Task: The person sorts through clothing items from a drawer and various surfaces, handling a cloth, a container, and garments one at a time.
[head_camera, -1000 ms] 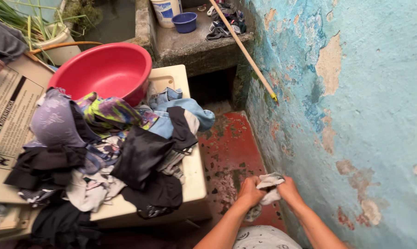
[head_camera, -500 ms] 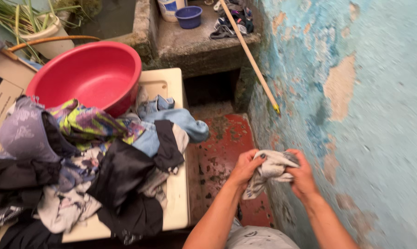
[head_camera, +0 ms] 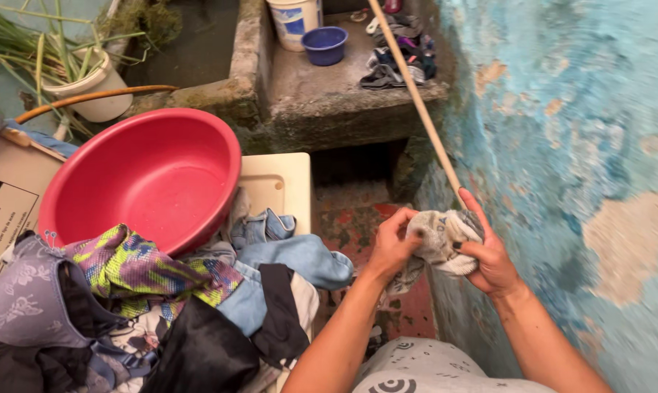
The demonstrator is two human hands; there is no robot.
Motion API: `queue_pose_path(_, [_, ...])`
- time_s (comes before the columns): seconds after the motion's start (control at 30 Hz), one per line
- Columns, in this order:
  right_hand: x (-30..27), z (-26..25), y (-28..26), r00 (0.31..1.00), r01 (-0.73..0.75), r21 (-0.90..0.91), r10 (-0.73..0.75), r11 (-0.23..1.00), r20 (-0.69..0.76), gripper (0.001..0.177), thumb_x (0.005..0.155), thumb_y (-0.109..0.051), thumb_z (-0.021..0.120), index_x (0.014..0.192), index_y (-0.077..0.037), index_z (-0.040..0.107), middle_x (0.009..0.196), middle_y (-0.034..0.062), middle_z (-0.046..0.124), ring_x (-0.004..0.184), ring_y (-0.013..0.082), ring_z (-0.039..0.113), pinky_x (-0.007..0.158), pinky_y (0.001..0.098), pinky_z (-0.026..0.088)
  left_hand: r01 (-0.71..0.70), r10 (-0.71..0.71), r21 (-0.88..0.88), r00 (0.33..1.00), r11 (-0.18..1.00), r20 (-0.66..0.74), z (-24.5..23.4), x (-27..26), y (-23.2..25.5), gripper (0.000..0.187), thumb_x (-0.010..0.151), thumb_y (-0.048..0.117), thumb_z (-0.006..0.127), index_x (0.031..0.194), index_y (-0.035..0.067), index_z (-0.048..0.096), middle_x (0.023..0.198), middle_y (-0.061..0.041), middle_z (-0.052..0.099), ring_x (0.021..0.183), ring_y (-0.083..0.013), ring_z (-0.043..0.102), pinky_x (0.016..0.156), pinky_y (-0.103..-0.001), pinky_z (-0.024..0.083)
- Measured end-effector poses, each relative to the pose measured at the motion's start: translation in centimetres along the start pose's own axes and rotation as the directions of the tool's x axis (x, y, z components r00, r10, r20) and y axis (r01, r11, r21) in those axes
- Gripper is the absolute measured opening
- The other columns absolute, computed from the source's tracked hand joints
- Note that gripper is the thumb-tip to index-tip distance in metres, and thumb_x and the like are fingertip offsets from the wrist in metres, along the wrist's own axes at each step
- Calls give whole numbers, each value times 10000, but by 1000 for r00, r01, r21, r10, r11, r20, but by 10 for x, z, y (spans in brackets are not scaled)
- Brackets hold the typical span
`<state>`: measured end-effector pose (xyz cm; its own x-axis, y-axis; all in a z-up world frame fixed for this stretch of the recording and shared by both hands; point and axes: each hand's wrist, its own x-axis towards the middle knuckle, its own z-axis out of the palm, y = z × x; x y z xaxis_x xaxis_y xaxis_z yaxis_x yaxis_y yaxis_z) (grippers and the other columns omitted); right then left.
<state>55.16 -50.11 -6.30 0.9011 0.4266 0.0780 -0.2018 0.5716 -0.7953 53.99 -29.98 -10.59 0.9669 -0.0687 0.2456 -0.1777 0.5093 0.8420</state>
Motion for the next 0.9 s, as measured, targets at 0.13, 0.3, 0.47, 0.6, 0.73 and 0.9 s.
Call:
queue_pose_path(0.13, [64,-42,39,989,15,-310,-60,951,-135,830,778,124,525,1588,-38,444,1240,127,655,1091,205,663,949,323,528,-156,289,578,946,801,-145,-4,18,40,60,881,26,676,917,-21,666,990,-33,632,906,-132,603,779,-285,496])
queue_pose_path(0.3, [106,-141,100,926,-243,-426,78,872,-369,541,826,65,589,1332,-105,502,1055,106,676,889,225,686,739,401,560,-120,272,292,780,949,-564,-42,35,97,15,910,34,635,908,48,633,825,20,556,745,-77,494,660,-231,431])
queue_pose_path(0.47, [158,-187,125,883,-373,-33,344,927,-321,137,951,-12,659,1059,-43,580,947,129,676,837,273,674,746,428,593,-300,302,131,647,945,-700,-83,54,117,59,916,24,619,872,8,654,838,-7,617,758,-92,556,699,-236,460])
queue_pose_path(0.6, [213,-158,74,987,-100,245,127,964,-97,184,933,-64,616,1114,-39,637,1140,126,694,1089,273,689,979,462,566,-362,296,136,433,922,-851,-118,72,113,40,879,17,626,875,20,666,857,0,656,805,-87,614,747,-226,499])
queue_pose_path(0.73, [268,-149,49,973,-224,376,185,899,136,367,875,-205,666,1173,8,654,1206,179,702,1130,336,683,1035,495,523,-464,304,115,356,879,-884,-141,95,120,60,893,36,623,833,44,628,808,-6,630,752,-103,598,713,-248,499])
queue_pose_path(0.9, [361,-183,89,872,-378,-161,408,912,268,380,937,-230,723,1182,52,651,1100,154,698,985,242,673,867,419,544,-529,366,140,350,837,-863,-138,139,149,81,893,14,588,821,24,624,772,0,565,728,-99,553,694,-248,473])
